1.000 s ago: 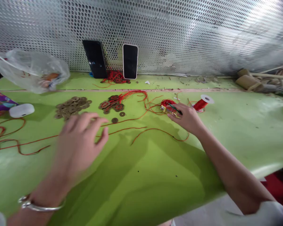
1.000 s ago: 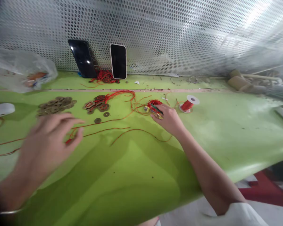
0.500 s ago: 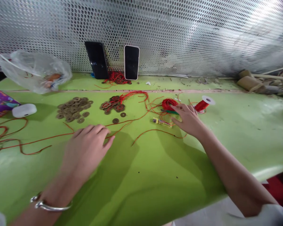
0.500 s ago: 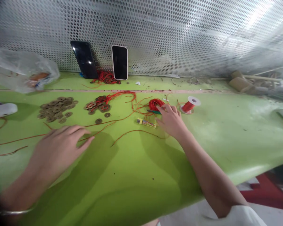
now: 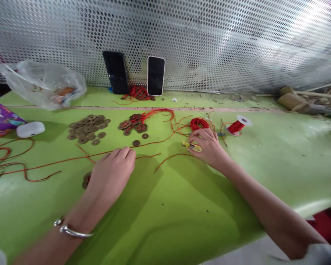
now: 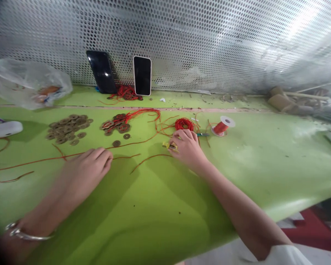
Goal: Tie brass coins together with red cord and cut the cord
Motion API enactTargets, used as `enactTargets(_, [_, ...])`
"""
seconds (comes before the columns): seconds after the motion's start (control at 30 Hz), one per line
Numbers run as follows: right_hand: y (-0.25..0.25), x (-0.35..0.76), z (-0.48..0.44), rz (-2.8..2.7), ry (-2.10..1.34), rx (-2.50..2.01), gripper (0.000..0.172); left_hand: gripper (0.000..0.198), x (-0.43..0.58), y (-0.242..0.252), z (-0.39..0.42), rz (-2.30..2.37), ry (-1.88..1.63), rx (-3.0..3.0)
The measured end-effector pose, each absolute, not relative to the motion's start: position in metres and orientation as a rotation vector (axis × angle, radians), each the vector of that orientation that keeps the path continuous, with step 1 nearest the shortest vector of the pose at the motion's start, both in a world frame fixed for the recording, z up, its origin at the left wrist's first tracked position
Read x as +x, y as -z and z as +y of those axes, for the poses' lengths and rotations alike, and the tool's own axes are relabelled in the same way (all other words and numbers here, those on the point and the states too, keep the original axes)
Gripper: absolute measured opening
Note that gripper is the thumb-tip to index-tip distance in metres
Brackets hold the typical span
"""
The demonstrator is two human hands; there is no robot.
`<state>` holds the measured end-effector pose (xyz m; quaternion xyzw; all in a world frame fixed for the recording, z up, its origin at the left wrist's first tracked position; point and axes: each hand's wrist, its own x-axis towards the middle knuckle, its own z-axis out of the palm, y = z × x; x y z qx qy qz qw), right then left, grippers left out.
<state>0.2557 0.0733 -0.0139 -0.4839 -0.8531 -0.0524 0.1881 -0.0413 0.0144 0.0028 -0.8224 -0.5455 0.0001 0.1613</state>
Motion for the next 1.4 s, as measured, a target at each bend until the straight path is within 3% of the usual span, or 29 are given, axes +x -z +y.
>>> enactTargets(0.17, [0.0,0.249,0.062,-2.332,0.085,-1.178,0.019,0.015,-0.041,-0.005,0.011,-1.64,0.062,-2.371])
enactTargets(0.33, [-0.008,0.228,0.04,-2.613,-0.423,-0.78,0.031,0.002,-0.041,-0.016,0.008,-2.05,0.351,-2.481])
enactTargets(0.5, [-0.007,0.224,0.039,-2.658,-0.732,-0.975,0.04,0.005,-0.039,-0.021,0.005,-2.175,0.461,-2.479])
enactTargets(0.77, [-0.004,0.238,0.055,-2.576,-0.657,-1.19,0.036,0.008,-0.04,-0.02,0.005,-2.21,0.438,-2.508])
enactTargets(1.1, [0.007,0.221,0.044,-2.149,-0.94,-1.176,0.02,0.015,-0.038,-0.026,0.002,-2.282,1.082,-2.672])
enactTargets(1.27, [0.016,0.2,0.043,-1.629,-1.293,-1.133,0.032,0.016,-0.035,-0.029,0.0,-2.283,1.278,-2.753])
enactTargets(1.4, [0.014,0.178,0.045,-1.301,-1.568,-1.079,0.045,0.017,-0.034,-0.03,0.001,-2.291,1.218,-2.824])
